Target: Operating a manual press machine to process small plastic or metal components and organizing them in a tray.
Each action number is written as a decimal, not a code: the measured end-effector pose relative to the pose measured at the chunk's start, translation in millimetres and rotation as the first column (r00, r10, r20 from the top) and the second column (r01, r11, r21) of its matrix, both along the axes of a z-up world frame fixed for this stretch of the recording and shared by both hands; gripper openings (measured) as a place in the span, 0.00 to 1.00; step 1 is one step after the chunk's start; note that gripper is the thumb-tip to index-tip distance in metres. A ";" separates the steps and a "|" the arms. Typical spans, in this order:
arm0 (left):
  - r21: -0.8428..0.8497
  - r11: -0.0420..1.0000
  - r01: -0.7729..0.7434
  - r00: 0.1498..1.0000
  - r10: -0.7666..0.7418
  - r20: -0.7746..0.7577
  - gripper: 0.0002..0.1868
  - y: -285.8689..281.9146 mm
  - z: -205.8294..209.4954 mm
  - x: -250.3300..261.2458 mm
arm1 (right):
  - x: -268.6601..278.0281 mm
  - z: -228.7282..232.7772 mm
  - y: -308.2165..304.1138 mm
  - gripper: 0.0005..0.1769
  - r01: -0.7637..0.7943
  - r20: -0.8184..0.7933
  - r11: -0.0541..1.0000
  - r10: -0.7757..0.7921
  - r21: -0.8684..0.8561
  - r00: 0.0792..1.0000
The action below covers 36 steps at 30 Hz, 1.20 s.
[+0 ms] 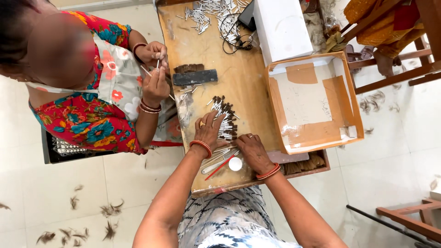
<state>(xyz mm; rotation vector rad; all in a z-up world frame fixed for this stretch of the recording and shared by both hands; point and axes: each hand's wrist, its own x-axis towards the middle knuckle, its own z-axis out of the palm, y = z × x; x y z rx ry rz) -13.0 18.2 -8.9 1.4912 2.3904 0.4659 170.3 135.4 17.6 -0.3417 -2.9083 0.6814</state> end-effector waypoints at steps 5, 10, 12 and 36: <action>-0.124 0.989 -0.081 0.997 0.078 -0.026 0.80 20.2 0.6 -8.8 | -8.3 -6.2 2.2 0.15 0.035 -0.019 0.999 -0.035 -0.039 0.999; -0.263 0.954 -0.146 0.988 0.155 0.017 0.89 38.5 -2.2 -17.3 | -16.6 -13.0 4.3 0.16 0.123 -0.010 0.977 -0.126 -0.172 0.992; -0.269 0.955 -0.123 0.990 0.137 0.032 0.89 44.6 0.3 -17.0 | -20.1 -19.6 3.1 0.15 0.313 -0.072 0.887 -0.356 -0.339 0.932; 0.014 0.998 -0.060 0.975 0.061 -0.214 0.51 36.4 -51.9 7.3 | -38.8 -73.1 25.7 0.11 0.616 0.142 0.526 -0.682 -0.586 0.718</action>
